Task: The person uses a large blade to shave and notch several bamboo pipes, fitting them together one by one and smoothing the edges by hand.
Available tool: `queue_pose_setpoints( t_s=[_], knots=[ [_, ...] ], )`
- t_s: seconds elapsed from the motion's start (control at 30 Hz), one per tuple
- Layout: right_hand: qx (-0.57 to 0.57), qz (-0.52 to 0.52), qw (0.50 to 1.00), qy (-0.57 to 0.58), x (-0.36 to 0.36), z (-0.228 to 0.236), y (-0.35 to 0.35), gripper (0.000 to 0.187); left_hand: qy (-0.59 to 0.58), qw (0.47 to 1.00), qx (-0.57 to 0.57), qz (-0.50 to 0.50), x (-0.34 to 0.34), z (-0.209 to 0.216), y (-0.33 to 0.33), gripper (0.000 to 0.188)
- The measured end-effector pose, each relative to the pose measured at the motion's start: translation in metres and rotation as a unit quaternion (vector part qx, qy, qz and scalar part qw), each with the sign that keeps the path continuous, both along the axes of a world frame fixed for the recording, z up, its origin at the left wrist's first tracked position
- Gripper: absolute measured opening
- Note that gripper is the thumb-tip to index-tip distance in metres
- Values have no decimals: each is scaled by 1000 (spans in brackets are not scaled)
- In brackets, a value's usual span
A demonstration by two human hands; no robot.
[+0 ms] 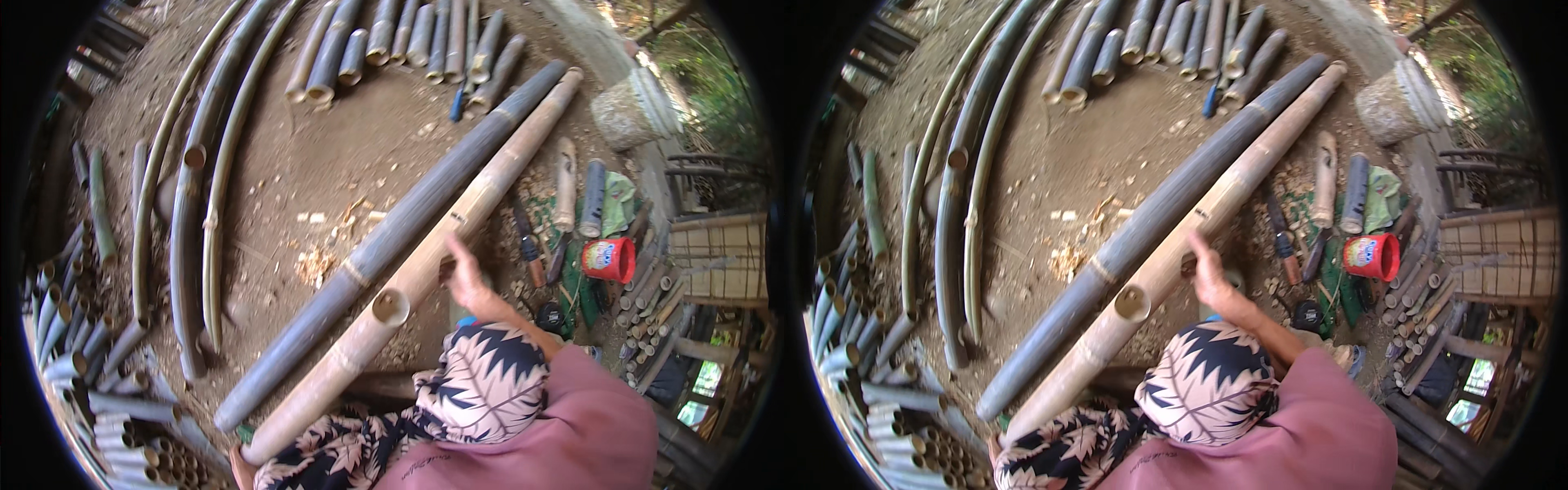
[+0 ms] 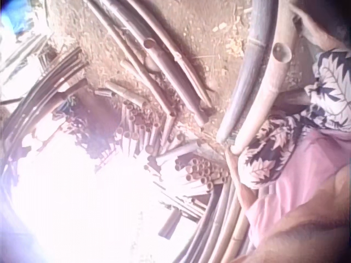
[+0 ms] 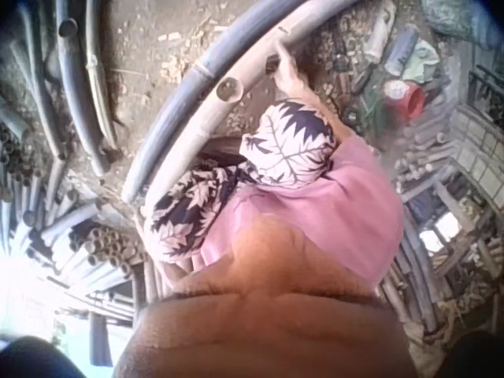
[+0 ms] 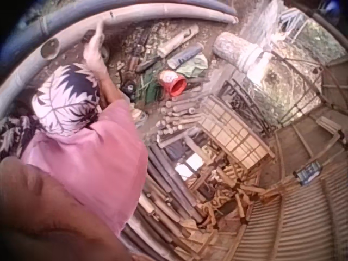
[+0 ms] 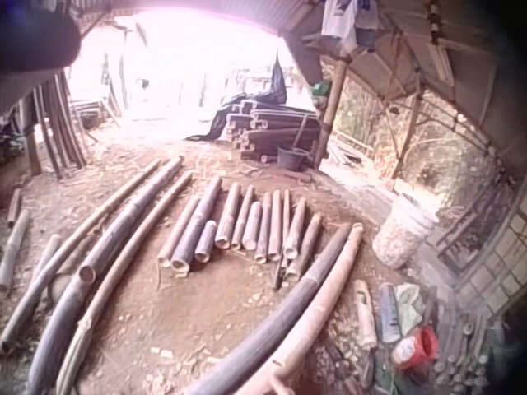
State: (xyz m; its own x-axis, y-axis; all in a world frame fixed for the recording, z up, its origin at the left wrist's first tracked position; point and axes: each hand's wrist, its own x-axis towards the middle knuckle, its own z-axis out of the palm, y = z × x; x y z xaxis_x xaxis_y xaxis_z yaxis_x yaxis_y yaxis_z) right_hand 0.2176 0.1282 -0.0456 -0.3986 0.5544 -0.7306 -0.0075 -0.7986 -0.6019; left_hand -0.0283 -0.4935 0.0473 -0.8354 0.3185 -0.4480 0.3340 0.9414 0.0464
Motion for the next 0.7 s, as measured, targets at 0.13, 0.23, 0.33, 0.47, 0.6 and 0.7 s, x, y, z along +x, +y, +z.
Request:
queue_pose_setpoints(
  t_s=[0.13,0.23,0.33,0.47,0.6,0.7],
  knots=[
    [-18,-23,998,-59,13,18,7,112,-282,945,121,113,-43,-32,-33,99],
    [-8,23,997,-67,29,1,34,113,-380,861,202,271,-49,-41,-28,96],
    [63,-60,995,-40,29,-9,66,98,-417,737,336,413,-34,-42,-18,81],
    [113,-60,987,-93,12,-28,89,82,-340,602,422,586,-13,-74,-39,55],
    [120,-89,972,-180,0,-32,88,77,-133,638,470,595,-18,-106,-21,53],
    [127,-68,958,-249,-6,-28,88,86,-153,647,496,559,-42,-116,-19,63]
  ],
)
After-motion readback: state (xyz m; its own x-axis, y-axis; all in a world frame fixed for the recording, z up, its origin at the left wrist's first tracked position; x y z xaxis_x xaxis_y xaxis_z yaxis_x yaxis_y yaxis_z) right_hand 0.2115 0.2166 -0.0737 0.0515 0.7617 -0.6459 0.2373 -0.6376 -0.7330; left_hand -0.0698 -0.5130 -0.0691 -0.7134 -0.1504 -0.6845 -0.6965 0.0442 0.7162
